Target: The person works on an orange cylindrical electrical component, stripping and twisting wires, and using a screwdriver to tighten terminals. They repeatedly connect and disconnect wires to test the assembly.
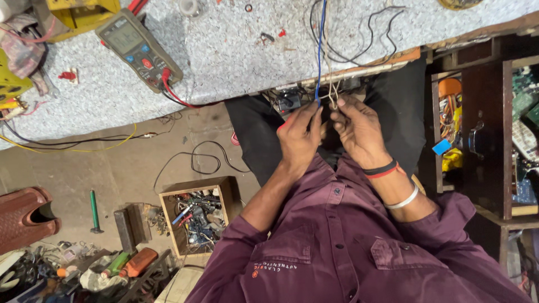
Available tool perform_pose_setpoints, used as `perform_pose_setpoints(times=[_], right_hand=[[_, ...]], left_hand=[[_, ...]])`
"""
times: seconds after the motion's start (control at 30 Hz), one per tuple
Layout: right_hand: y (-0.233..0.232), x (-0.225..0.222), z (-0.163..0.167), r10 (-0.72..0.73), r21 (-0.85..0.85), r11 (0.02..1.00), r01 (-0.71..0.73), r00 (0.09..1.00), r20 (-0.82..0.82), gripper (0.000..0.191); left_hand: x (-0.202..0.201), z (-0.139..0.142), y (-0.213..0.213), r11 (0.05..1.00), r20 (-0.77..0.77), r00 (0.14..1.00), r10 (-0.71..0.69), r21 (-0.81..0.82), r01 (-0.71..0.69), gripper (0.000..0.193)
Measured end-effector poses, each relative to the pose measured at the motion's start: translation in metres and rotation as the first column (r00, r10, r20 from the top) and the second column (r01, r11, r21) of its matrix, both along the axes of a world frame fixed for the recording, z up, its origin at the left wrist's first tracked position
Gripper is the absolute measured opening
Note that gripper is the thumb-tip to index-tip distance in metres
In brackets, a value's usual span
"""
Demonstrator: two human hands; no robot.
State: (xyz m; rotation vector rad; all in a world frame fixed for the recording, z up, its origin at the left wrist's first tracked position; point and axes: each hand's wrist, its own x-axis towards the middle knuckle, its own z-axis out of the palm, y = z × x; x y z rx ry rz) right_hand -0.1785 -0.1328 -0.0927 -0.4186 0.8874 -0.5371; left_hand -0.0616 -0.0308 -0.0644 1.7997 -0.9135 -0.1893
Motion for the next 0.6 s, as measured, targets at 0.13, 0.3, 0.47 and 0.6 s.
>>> perform_pose_setpoints(times=[0.13, 0.3, 0.47, 0.6], right_hand=[[0.000, 0.003, -0.008, -0.025, 0.015, 1.000, 0.024, 0.999, 0.040, 0.013], [0.001, 0.002, -0.008, -0.027, 0.029, 0.999, 0.027, 1.000, 0.010, 0.016], [0.002, 0.002, -0.004, -0.046, 0.019, 0.999, 0.046, 0.999, 0.005, 0.016], [0.004, 0.002, -0.002, -0.064, -0.002, 0.998, 0.064, 0.998, 0.026, 0.015]], left_hand=[[-0.007, -0.014, -0.010, 0.998, -0.019, 0.999, 0.045, -0.045, -0.045, 0.020], [-0.010, -0.019, -0.010, 0.993, -0.023, 0.999, 0.036, -0.112, -0.038, 0.021], [-0.009, -0.014, -0.008, 0.996, -0.061, 0.998, 0.018, -0.084, -0.023, 0.020], [-0.010, -0.012, -0.010, 0.996, -0.063, 0.998, 0.010, -0.085, -0.016, 0.019]])
